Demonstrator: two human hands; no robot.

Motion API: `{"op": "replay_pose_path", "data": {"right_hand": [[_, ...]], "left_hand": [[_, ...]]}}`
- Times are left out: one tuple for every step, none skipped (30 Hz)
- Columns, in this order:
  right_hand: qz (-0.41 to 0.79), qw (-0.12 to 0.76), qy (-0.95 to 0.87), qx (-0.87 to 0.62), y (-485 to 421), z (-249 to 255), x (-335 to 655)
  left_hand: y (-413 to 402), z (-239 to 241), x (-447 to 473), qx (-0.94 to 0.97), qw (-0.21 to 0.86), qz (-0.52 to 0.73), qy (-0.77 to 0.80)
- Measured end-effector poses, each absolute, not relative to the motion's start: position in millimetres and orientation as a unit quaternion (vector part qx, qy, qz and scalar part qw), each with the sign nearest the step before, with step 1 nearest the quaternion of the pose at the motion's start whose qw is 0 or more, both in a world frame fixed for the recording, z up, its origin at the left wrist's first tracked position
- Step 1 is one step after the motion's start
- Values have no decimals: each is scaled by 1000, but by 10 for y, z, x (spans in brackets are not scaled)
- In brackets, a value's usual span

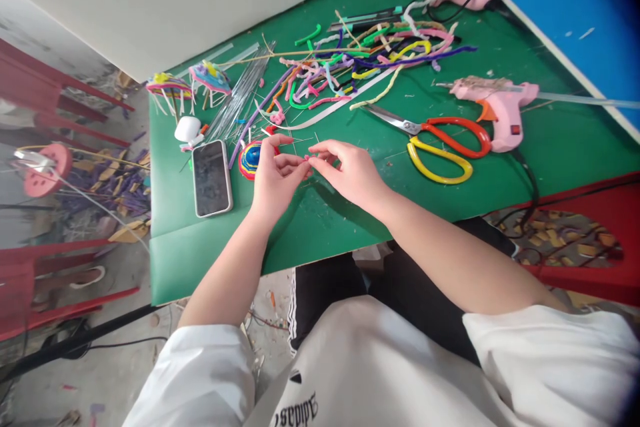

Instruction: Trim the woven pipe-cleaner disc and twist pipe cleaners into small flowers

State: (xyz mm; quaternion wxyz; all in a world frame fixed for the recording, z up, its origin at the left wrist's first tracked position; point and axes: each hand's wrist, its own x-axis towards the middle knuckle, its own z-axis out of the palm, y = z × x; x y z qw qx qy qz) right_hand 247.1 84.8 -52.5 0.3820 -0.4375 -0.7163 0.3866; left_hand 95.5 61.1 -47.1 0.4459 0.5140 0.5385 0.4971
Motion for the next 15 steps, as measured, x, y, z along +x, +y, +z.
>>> {"op": "replay_pose_path", "data": {"right_hand": [[387, 385, -715, -436, 849, -527, 2473], [386, 389, -714, -435, 849, -530, 2473], [387, 393, -712, -435, 848, -533, 2472], [390, 397, -708, -436, 849, -536, 2471], [397, 401, -700, -437, 851, -537, 2471], [409, 403, -691, -439, 855, -538, 2471], [424, 405, -681, -440, 860, -536, 2472], [438, 404, -671, -440, 866, -534, 2475], [451, 402, -665, -440, 872, -530, 2478], [462, 397, -660, -440, 878, -525, 2482], [470, 392, -657, -440, 885, -521, 2485], [476, 386, -656, -441, 890, -518, 2488], [480, 381, -656, -441, 895, -517, 2490], [483, 378, -656, -440, 898, -517, 2490], [486, 378, -655, -438, 900, -519, 2488]], "left_hand": [[606, -467, 958, 523, 444, 490, 539], [602, -464, 961, 530, 441, 484, 538], [599, -463, 962, 535, 439, 482, 537], [598, -463, 961, 538, 439, 480, 537], [599, -464, 960, 540, 439, 478, 536], [602, -467, 957, 540, 440, 478, 536], [605, -471, 953, 538, 442, 477, 536], [609, -477, 949, 536, 446, 476, 536], [612, -482, 946, 533, 449, 475, 537], [615, -486, 943, 530, 451, 475, 538], [616, -489, 943, 527, 452, 476, 539], [616, -489, 944, 525, 453, 477, 540], [615, -486, 947, 523, 455, 480, 538], [613, -482, 951, 518, 458, 485, 535], [611, -476, 955, 511, 465, 491, 531]]}}
